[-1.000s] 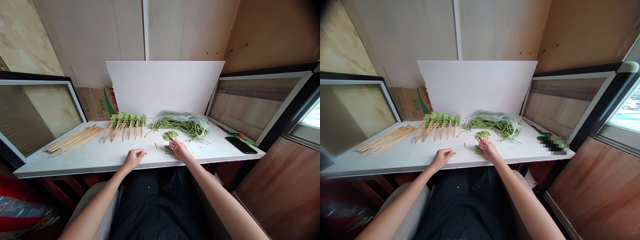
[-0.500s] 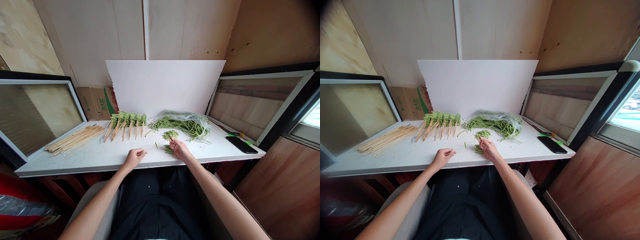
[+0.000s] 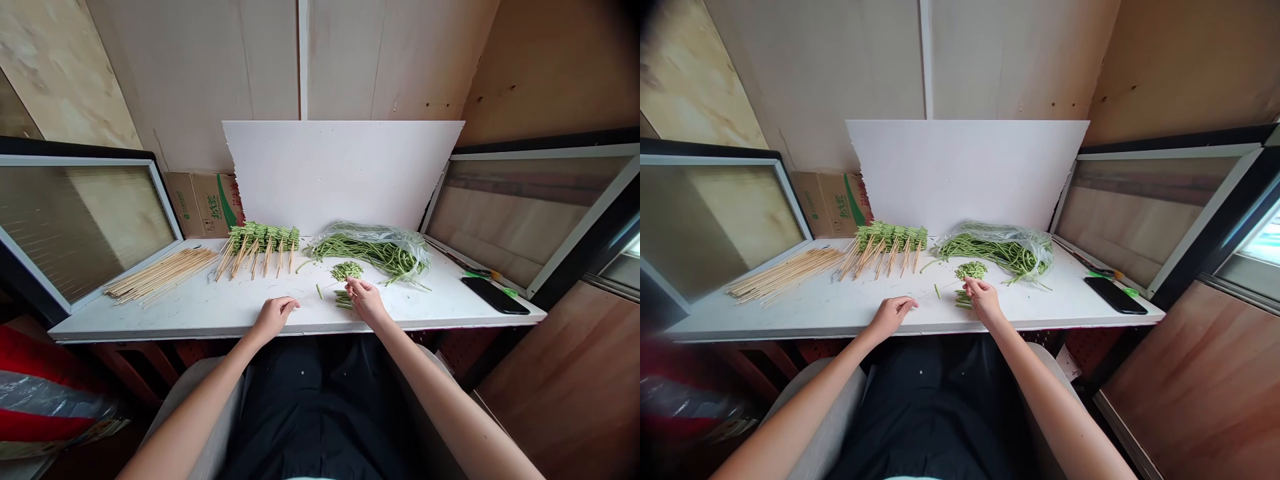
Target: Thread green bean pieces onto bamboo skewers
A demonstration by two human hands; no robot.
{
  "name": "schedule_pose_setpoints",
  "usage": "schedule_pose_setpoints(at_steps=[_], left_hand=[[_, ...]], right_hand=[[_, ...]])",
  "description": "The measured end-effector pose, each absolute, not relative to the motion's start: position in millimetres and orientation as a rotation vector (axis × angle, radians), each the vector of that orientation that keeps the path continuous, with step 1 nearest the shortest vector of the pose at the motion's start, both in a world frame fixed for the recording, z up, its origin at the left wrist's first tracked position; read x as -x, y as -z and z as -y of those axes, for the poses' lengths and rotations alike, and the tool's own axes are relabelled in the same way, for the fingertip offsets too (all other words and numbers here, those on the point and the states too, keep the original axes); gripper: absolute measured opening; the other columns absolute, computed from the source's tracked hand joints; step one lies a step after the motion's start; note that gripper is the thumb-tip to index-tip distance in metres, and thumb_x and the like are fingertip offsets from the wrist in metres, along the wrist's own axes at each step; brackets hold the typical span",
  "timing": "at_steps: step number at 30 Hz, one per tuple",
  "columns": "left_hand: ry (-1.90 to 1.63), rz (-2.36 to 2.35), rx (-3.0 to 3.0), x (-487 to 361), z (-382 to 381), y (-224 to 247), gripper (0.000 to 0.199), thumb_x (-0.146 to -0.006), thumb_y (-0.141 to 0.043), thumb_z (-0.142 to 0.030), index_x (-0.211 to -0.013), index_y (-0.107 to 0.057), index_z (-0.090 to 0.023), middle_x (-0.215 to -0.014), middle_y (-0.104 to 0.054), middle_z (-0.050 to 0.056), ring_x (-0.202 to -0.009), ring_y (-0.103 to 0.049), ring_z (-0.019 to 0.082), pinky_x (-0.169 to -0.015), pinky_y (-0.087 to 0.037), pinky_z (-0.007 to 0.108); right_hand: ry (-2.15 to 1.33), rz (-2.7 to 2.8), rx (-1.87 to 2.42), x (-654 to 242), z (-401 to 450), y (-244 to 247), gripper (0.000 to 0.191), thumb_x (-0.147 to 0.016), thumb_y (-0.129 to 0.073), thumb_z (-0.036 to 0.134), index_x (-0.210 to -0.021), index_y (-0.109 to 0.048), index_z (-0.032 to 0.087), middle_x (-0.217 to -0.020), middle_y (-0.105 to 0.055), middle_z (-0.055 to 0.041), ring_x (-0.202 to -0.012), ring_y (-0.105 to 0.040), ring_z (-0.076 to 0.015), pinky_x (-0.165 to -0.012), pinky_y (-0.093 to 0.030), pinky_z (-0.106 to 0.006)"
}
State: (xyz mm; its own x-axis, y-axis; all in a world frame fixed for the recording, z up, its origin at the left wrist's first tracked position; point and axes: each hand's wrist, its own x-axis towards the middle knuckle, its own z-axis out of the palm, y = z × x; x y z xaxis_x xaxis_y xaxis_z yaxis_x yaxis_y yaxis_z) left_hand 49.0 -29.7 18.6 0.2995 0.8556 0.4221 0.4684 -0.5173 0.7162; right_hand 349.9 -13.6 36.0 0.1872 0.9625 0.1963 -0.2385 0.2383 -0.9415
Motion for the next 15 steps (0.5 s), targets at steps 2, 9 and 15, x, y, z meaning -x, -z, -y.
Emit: schedule_pose_setpoints(at_steps=[2, 9, 15], left_hand=[[-1.093, -1.173, -2.114, -48.7, 29.5, -18.3, 0.041, -0.105, -0.052, -0.045, -0.095, -0.081, -0.018, -0.093, -0.082, 0.009, -0.086, -0.075, 0.023, -0.08, -0.055, 0.031], [-1.126, -1.138, -2.122, -49.1, 29.7, -15.7, 0.04, -0.106, -0.052, -0.045, -0.097, -0.081, -0.018, -0.095, -0.082, 0.008, -0.089, -0.076, 0.023, -0.079, -0.054, 0.029], [-1.158, -1.109, -2.123, -50.3, 29.7, -14.0, 0.039, -0.106, -0.053, -0.044, -0.099, -0.081, -0.019, -0.098, -0.083, 0.009, -0.092, -0.076, 0.024, -0.083, -0.056, 0.031]], right_hand=[[-1.008, 1.018, 0.93, -346.2, 15.5, -36.3, 0.043, -0.068, -0.09, 0.06, -0.065, -0.071, 0.022, -0.062, -0.059, -0.0007, -0.075, -0.063, -0.0201, -0.074, -0.052, -0.032], [-0.952, 1.247, 1.033, -312.2, 35.9, -39.2, 0.049, -0.073, -0.085, 0.068, -0.077, -0.081, 0.019, -0.081, -0.076, -0.0077, -0.076, -0.066, -0.0219, -0.073, -0.052, -0.035], [-0.866, 1.265, 1.054, -308.3, 42.6, -46.5, 0.051, -0.073, -0.084, 0.069, -0.082, -0.082, 0.019, -0.095, -0.079, -0.0097, -0.091, -0.07, -0.0277, -0.08, -0.055, -0.037]])
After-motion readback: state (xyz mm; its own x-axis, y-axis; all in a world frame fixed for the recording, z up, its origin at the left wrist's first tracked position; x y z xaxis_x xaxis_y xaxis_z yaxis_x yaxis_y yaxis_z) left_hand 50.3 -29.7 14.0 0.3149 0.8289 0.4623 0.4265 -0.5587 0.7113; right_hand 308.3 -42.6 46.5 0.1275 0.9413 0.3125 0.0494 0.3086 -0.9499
